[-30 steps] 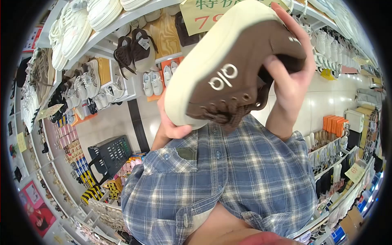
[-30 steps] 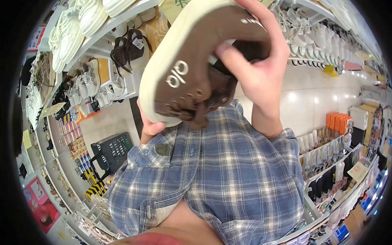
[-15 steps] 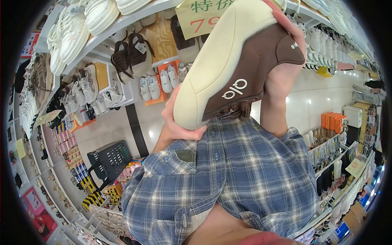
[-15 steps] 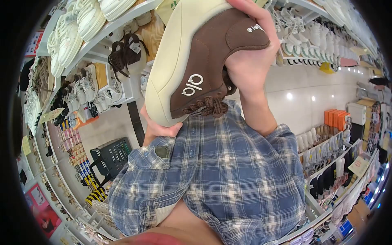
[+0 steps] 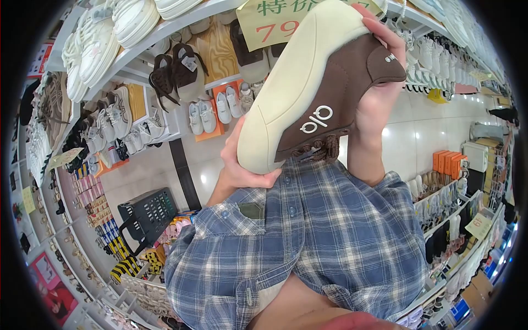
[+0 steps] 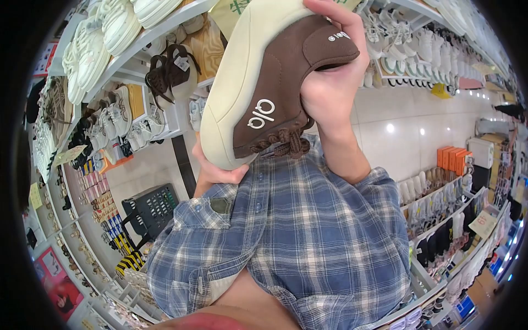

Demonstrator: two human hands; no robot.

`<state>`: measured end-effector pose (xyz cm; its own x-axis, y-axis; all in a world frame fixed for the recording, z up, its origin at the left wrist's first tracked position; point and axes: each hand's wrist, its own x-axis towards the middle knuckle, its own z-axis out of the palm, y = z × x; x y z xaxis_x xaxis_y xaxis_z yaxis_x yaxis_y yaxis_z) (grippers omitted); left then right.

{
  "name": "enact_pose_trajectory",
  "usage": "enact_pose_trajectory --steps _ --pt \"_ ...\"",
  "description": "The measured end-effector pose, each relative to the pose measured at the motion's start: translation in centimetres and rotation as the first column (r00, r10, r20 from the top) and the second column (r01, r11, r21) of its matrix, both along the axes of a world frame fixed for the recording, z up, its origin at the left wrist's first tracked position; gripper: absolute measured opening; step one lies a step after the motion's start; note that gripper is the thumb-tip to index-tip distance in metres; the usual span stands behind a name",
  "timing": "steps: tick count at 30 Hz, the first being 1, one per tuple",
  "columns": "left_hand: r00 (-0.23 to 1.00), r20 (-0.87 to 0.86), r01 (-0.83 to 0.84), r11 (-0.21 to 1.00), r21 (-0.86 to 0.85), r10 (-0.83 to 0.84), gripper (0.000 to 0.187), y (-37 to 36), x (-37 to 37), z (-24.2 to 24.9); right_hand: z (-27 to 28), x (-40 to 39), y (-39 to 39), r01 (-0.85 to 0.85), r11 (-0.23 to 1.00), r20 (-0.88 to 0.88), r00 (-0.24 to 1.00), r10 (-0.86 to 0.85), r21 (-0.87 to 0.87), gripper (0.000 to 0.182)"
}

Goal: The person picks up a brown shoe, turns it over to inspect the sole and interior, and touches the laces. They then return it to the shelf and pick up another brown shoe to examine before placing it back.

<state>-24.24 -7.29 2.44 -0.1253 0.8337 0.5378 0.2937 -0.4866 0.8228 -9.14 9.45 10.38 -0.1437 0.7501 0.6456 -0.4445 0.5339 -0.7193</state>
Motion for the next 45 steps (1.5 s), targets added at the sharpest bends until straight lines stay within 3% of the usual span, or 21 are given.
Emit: enact_pose_trajectory --steps 3,6,10,14,16,19,21,23,26,27,29,31,32,33,38,42,45 --pt "0.999 0.003 0.034 0.999 0.015 -0.034 0.092 0.1 -0.2 -0.2 0.3 -0.1 -0.2 0.033 0.997 0.046 0.998 -0.036 0.068 0.065" --pt "0.990 0.127 0.059 0.998 0.007 -0.059 0.093 0.2 -0.1 -0.5 0.0 0.4 0.3 0.052 0.995 0.077 0.995 -0.059 0.084 0.065" --pt "0.996 0.055 0.072 0.997 0.015 -0.072 0.091 0.2 -0.4 -0.4 1.7 0.5 -0.8 0.107 0.989 0.155 0.980 -0.122 0.101 0.067" --pt "0.995 0.068 0.075 0.996 -0.044 -0.072 0.090 0.1 0.0 -0.9 2.0 0.8 -0.6 -0.081 0.997 0.020 0.997 0.081 0.004 0.068" --pt "0.992 0.107 0.079 0.995 -0.065 -0.071 0.090 0.2 0.2 -0.9 1.6 0.8 -0.3 -0.088 0.996 -0.004 0.996 0.088 -0.011 0.067" --pt "0.977 0.205 0.087 0.987 -0.134 -0.059 0.093 0.0 0.5 -1.1 0.5 0.6 0.4 -0.013 1.000 0.064 0.998 0.012 0.023 0.068" --pt "0.957 0.288 0.098 0.976 -0.193 -0.039 0.097 -0.4 0.2 -1.8 0.8 1.1 0.8 -0.063 0.997 0.130 0.990 0.057 0.042 0.073" --pt "0.878 0.477 0.167 0.960 -0.224 -0.041 0.101 -1.0 -0.4 -2.3 0.8 1.7 1.3 -0.094 0.996 0.172 0.981 0.091 0.010 0.078" --pt "0.580 0.813 0.333 0.927 -0.173 -0.057 0.104 -1.8 -1.2 -2.2 0.7 1.8 2.3 -0.142 0.970 0.231 0.968 0.095 0.195 0.089" --pt "0.485 0.873 0.363 0.921 -0.141 -0.058 0.106 -1.8 -1.2 -2.1 1.0 1.5 2.0 -0.202 0.966 0.165 0.971 0.175 0.164 0.086" --pt "0.325 0.944 0.398 0.914 -0.082 -0.057 0.108 -1.7 -1.2 -1.9 1.6 0.9 1.5 -0.324 0.939 0.021 0.946 0.324 0.115 0.080" --pt "0.250 0.966 0.410 0.911 -0.042 -0.068 0.111 -1.5 -1.2 -1.5 0.7 1.1 2.4 -0.398 0.893 0.117 0.917 0.381 0.209 0.092" --pt "0.230 0.970 0.416 0.909 -0.030 -0.073 0.112 -1.4 -1.3 -1.2 0.4 1.2 2.2 -0.308 0.941 0.134 0.947 0.291 0.142 0.106" --pt "0.220 0.972 0.418 0.908 -0.018 -0.082 0.113 -1.2 -1.2 -0.7 0.3 1.3 2.4 -0.315 0.936 0.135 0.946 0.296 0.154 0.106" --pt "0.250 0.959 0.395 0.918 0.027 -0.135 0.120 0.5 -0.9 2.1 -0.7 2.1 3.1 -0.239 0.945 0.117 0.969 0.217 0.223 0.111" --pt "0.464 0.881 0.221 0.975 -0.012 -0.094 0.128 1.5 -0.2 4.0 0.6 2.8 3.1 -0.140 0.940 0.260 0.964 0.057 0.312 0.106" --pt "0.575 0.805 0.192 0.981 0.037 -0.143 0.132 1.5 -0.7 2.8 0.8 1.1 0.4 0.035 0.979 0.137 0.989 -0.064 0.201 0.103"
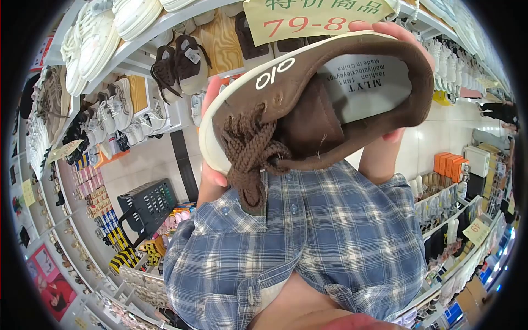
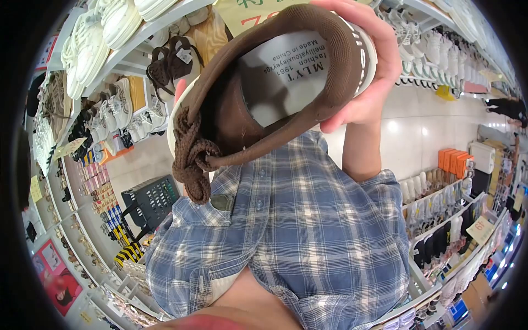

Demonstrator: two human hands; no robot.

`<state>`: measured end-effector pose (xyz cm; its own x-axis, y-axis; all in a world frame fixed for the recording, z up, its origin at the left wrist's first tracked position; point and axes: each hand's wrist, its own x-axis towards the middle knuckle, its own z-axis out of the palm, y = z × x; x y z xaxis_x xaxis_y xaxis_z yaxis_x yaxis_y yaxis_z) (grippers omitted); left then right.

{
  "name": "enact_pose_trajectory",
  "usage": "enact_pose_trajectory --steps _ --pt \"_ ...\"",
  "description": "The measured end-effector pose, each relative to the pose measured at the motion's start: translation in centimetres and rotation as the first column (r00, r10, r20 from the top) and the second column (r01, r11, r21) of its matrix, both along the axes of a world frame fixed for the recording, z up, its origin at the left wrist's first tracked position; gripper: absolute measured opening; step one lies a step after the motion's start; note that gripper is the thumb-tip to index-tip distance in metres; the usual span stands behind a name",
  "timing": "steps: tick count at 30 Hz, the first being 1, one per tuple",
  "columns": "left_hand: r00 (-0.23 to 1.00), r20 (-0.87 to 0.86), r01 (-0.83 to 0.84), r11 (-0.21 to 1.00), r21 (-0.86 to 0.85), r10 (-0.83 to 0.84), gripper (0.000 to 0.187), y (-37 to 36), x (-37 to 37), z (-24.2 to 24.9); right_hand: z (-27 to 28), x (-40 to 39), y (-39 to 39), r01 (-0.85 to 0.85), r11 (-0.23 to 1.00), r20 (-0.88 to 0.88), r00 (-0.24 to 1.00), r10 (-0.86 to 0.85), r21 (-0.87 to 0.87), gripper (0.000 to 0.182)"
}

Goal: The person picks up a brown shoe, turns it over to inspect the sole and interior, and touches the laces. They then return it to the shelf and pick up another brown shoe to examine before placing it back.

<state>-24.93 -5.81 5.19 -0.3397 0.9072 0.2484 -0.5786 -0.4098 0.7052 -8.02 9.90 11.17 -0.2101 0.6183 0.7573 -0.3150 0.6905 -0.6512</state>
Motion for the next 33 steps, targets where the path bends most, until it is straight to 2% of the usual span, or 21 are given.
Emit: enact_pose_trajectory --steps 3,6,9,11,12,15,17,18,19,22,23,25,28,32,33 --pt "0.999 -0.023 -0.032 0.998 -0.054 0.031 0.128 -0.7 0.1 0.3 1.8 -0.3 -1.6 0.092 0.975 0.107 0.992 -0.072 -0.204 0.103" --pt "0.995 -0.060 -0.082 0.994 -0.074 0.078 0.124 -1.3 -0.4 -1.0 -0.8 -0.2 0.4 -0.101 0.990 -0.097 0.989 0.111 0.099 0.102" --pt "0.980 -0.164 -0.134 0.985 -0.108 0.115 0.122 -1.8 -0.7 -1.3 -1.1 1.3 2.1 -0.229 0.962 0.011 0.973 0.230 0.149 0.101" --pt "0.965 -0.223 -0.167 0.978 -0.128 0.135 0.121 -2.2 -0.8 -1.1 -1.2 1.3 2.4 -0.314 0.936 -0.034 0.946 0.323 0.159 0.102" --pt "0.966 -0.222 -0.147 0.987 -0.071 0.128 0.122 -2.0 -0.8 -0.9 -1.2 1.4 2.4 -0.353 0.921 -0.054 0.929 0.366 0.164 0.102" --pt "0.982 -0.170 -0.047 0.982 0.182 0.078 0.123 -0.2 -0.8 -0.7 -0.5 2.1 0.7 -0.321 0.927 -0.046 0.947 0.318 -0.193 0.101" --pt "0.993 -0.105 -0.028 0.969 0.247 0.055 0.125 0.7 -0.8 -1.0 -1.1 2.7 0.9 -0.204 0.954 -0.038 0.979 0.201 -0.219 0.097" --pt "0.993 -0.099 -0.043 0.970 0.240 0.069 0.125 0.8 -0.7 -1.1 -1.2 2.8 1.0 -0.146 0.962 -0.033 0.989 0.143 -0.231 0.094" --pt "0.992 -0.092 -0.059 0.971 0.233 0.082 0.125 0.9 -0.6 -1.1 -1.1 2.7 1.1 -0.170 0.942 -0.047 0.985 0.164 -0.289 0.088" --pt "0.988 -0.093 -0.141 0.975 -0.170 0.127 0.119 -0.6 -0.6 -2.3 -0.2 2.2 0.8 -0.067 0.897 0.059 0.993 0.102 -0.436 0.074" --pt "0.987 -0.108 -0.145 0.952 -0.271 0.120 0.116 -1.1 -0.8 -3.1 -0.1 2.2 0.9 -0.097 0.910 0.076 0.987 0.139 -0.403 0.072" --pt "0.966 -0.249 -0.099 0.988 -0.119 0.067 0.110 -1.6 -1.3 -4.4 0.2 2.2 0.8 -0.160 0.927 0.119 0.970 0.211 -0.338 0.069" --pt "0.988 0.155 0.037 0.980 -0.196 -0.006 0.104 -1.7 -0.8 -5.2 0.7 1.8 -0.7 -0.109 0.963 0.231 0.958 0.168 -0.248 0.071" --pt "0.980 0.198 0.066 0.986 -0.150 -0.035 0.090 -1.7 -1.0 -7.9 0.4 1.6 -1.7 -0.104 0.968 0.222 0.963 0.156 -0.229 0.076" --pt "0.974 0.217 0.095 0.982 -0.162 -0.059 0.089 -1.8 -1.2 -7.9 0.4 1.7 -1.6 -0.115 0.977 0.234 0.960 0.156 -0.177 0.076"
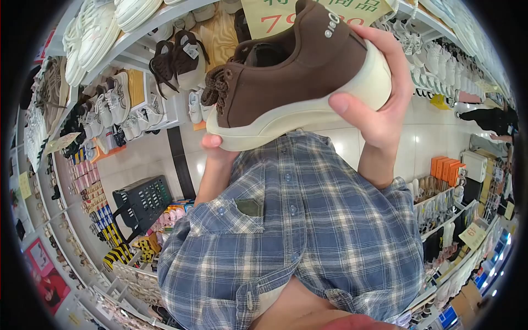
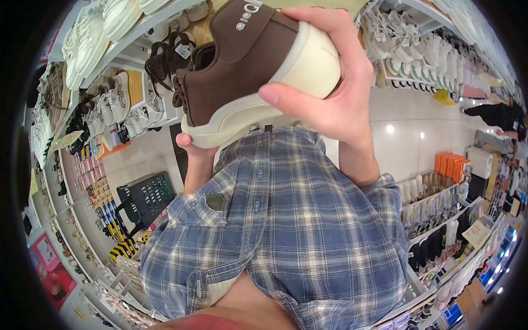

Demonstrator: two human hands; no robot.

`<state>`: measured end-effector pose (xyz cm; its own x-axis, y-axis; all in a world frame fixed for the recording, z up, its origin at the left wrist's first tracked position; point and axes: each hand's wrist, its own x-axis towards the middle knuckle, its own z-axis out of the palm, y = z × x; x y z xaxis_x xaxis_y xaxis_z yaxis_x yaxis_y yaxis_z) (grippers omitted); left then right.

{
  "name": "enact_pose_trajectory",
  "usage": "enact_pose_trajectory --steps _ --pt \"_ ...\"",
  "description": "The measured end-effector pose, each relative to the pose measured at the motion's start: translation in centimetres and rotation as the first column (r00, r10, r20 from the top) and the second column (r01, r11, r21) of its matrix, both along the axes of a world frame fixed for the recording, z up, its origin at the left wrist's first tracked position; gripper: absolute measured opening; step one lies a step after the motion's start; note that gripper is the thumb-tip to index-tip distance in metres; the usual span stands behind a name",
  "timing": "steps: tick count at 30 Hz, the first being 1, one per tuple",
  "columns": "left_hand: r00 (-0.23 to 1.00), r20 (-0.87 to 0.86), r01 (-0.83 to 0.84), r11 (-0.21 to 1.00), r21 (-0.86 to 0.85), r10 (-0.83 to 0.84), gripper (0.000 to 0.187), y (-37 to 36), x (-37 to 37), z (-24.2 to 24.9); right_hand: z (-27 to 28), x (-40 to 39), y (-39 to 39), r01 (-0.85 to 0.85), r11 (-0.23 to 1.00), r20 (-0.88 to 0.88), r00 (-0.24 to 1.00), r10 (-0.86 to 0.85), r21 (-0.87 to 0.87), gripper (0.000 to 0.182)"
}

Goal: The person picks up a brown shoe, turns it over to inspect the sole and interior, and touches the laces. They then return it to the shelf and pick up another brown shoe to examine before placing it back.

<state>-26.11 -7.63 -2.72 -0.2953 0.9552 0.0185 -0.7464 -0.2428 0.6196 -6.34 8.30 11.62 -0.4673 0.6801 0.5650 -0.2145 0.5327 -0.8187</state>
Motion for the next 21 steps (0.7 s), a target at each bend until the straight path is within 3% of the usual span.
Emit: enact_pose_trajectory --steps 4,9,11,13,16,21 --pt "1.000 -0.013 0.026 0.998 0.062 -0.025 0.088 -0.4 -0.7 -1.0 0.5 0.3 -0.1 -0.024 0.987 0.008 1.000 0.022 0.158 0.077" --pt "0.995 -0.070 0.072 0.993 0.097 -0.066 0.088 -0.7 -1.0 -0.5 0.9 0.7 -0.9 0.043 0.992 0.008 0.999 -0.044 0.119 0.078" --pt "0.994 -0.021 0.108 0.972 0.209 -0.106 0.096 -0.7 -1.4 -1.8 1.5 1.0 -0.9 0.031 0.986 0.053 0.998 -0.040 0.162 0.077" --pt "0.990 0.010 0.132 0.950 0.283 -0.140 0.101 -0.6 -1.8 -2.8 1.9 1.1 -1.3 -0.021 0.999 0.016 1.000 0.021 0.040 0.074" --pt "0.992 0.002 0.124 0.958 0.258 -0.129 0.102 -1.0 -1.9 -2.8 2.7 1.4 -2.1 -0.033 0.998 0.023 0.999 0.035 -0.059 0.069" --pt "0.995 -0.024 0.100 0.971 0.216 -0.097 0.104 -1.2 -1.7 -2.3 3.1 1.3 -2.3 0.007 0.998 0.084 0.996 -0.012 0.058 0.058"
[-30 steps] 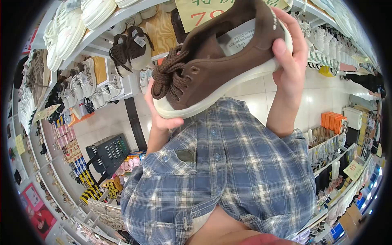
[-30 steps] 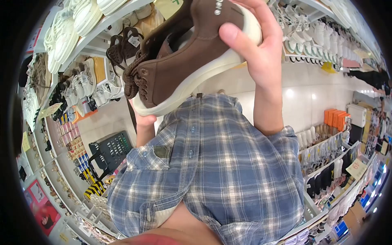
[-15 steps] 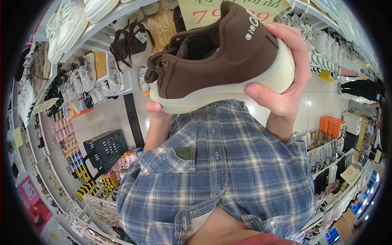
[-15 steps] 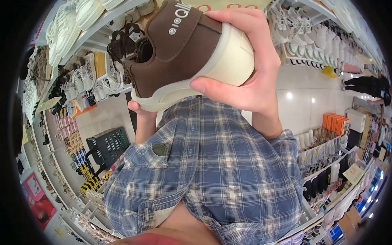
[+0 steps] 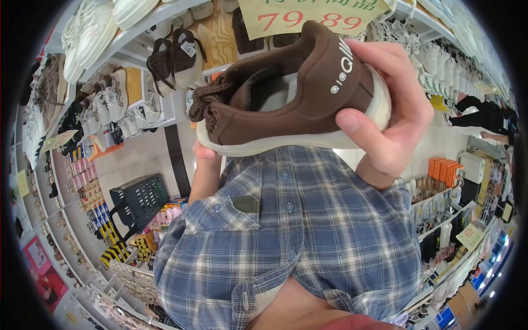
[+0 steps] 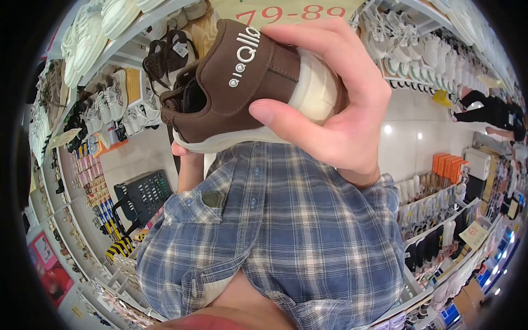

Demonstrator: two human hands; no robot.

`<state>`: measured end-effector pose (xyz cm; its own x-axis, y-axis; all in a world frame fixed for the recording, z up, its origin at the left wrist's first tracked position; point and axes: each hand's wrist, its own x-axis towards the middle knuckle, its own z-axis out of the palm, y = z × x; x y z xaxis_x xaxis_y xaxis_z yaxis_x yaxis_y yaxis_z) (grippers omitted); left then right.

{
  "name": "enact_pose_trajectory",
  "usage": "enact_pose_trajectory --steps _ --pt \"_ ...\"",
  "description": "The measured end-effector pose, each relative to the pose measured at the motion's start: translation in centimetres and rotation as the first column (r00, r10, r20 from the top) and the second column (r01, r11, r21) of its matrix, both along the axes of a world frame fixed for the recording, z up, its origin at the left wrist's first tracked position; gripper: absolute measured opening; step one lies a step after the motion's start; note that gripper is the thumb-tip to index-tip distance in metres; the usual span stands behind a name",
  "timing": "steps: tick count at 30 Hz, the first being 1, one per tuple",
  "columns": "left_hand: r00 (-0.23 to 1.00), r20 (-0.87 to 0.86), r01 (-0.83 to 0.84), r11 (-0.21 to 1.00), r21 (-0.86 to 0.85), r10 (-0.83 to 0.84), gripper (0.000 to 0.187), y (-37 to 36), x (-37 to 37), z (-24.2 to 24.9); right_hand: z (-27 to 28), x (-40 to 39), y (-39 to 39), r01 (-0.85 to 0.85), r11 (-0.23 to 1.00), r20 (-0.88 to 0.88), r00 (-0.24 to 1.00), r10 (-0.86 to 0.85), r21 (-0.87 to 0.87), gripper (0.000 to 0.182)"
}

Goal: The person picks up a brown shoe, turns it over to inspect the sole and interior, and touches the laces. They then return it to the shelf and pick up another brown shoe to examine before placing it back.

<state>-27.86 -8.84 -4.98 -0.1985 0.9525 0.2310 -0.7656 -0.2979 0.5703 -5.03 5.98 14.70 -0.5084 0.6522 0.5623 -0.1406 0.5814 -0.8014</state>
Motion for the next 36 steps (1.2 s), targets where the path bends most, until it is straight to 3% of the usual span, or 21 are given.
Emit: enact_pose_trajectory --steps 4,6,11,14,17,21,22,24,26,28,29,31,33,34,36 --pt "1.000 -0.016 -0.023 1.000 -0.012 0.023 0.106 0.1 -0.1 0.2 -0.5 0.2 0.9 -0.006 0.978 0.021 1.000 0.002 0.207 0.055" --pt "0.999 -0.026 -0.035 0.999 -0.017 0.034 0.107 0.1 -0.1 0.3 -0.6 0.2 0.9 -0.004 0.974 0.011 1.000 0.002 0.227 0.054" --pt "0.996 -0.062 -0.067 0.997 -0.030 0.065 0.109 0.5 -0.2 0.5 -0.1 -0.1 0.8 -0.118 0.993 -0.064 0.991 0.119 0.019 0.051" --pt "0.991 -0.096 -0.100 0.994 -0.033 0.096 0.111 0.7 -0.2 0.8 0.2 -0.1 0.9 -0.050 0.999 0.065 0.997 0.048 0.021 0.049" --pt "0.978 -0.152 -0.153 0.987 -0.039 0.146 0.112 0.9 -0.1 1.3 0.0 0.2 1.0 0.003 0.999 0.083 0.997 -0.006 0.037 0.045" --pt "0.936 -0.258 -0.253 0.967 -0.023 0.239 0.114 1.4 0.0 2.3 -0.2 0.0 1.6 0.015 0.982 0.092 0.995 -0.033 0.187 0.038" --pt "0.922 -0.284 -0.280 0.960 -0.015 0.264 0.114 1.6 0.1 2.5 -0.4 -0.2 2.5 -0.036 0.946 0.036 0.999 0.026 0.322 0.040" --pt "0.898 -0.317 -0.319 0.948 0.010 0.306 0.115 1.6 0.1 3.0 -0.7 -0.1 2.9 -0.103 0.947 -0.022 0.993 0.115 0.303 0.041" --pt "0.927 -0.298 -0.246 0.969 -0.019 0.230 0.114 1.8 0.0 3.0 -0.8 0.1 3.4 -0.155 0.943 -0.026 0.985 0.170 0.295 0.039" --pt "0.925 -0.311 -0.206 0.976 0.071 0.218 0.113 2.6 -0.5 2.8 -1.0 0.2 3.6 -0.176 0.954 -0.007 0.983 0.183 0.244 0.038" --pt "0.936 -0.260 -0.249 0.968 -0.019 0.236 0.110 1.8 -0.1 2.8 -0.8 0.1 3.4 -0.140 0.978 -0.009 0.990 0.144 0.155 0.039" --pt "0.896 -0.358 -0.266 0.963 0.036 0.261 0.109 2.5 -0.1 4.1 -0.5 -0.1 3.1 -0.067 0.997 -0.004 0.998 0.067 -0.030 0.047" --pt "0.809 -0.509 -0.292 0.953 0.084 0.293 0.110 2.8 -0.3 6.0 -1.5 0.3 4.1 -0.139 0.982 0.028 0.989 0.143 -0.125 0.052" --pt "0.807 -0.493 -0.320 0.943 0.095 0.324 0.107 2.8 0.2 6.9 -2.2 0.6 4.7 -0.172 0.970 0.042 0.982 0.182 -0.174 0.055" --pt "0.751 -0.566 -0.316 0.938 0.142 0.339 0.103 2.9 0.1 8.3 -2.5 1.2 5.5 -0.142 0.964 0.117 0.978 0.172 -0.226 0.046"
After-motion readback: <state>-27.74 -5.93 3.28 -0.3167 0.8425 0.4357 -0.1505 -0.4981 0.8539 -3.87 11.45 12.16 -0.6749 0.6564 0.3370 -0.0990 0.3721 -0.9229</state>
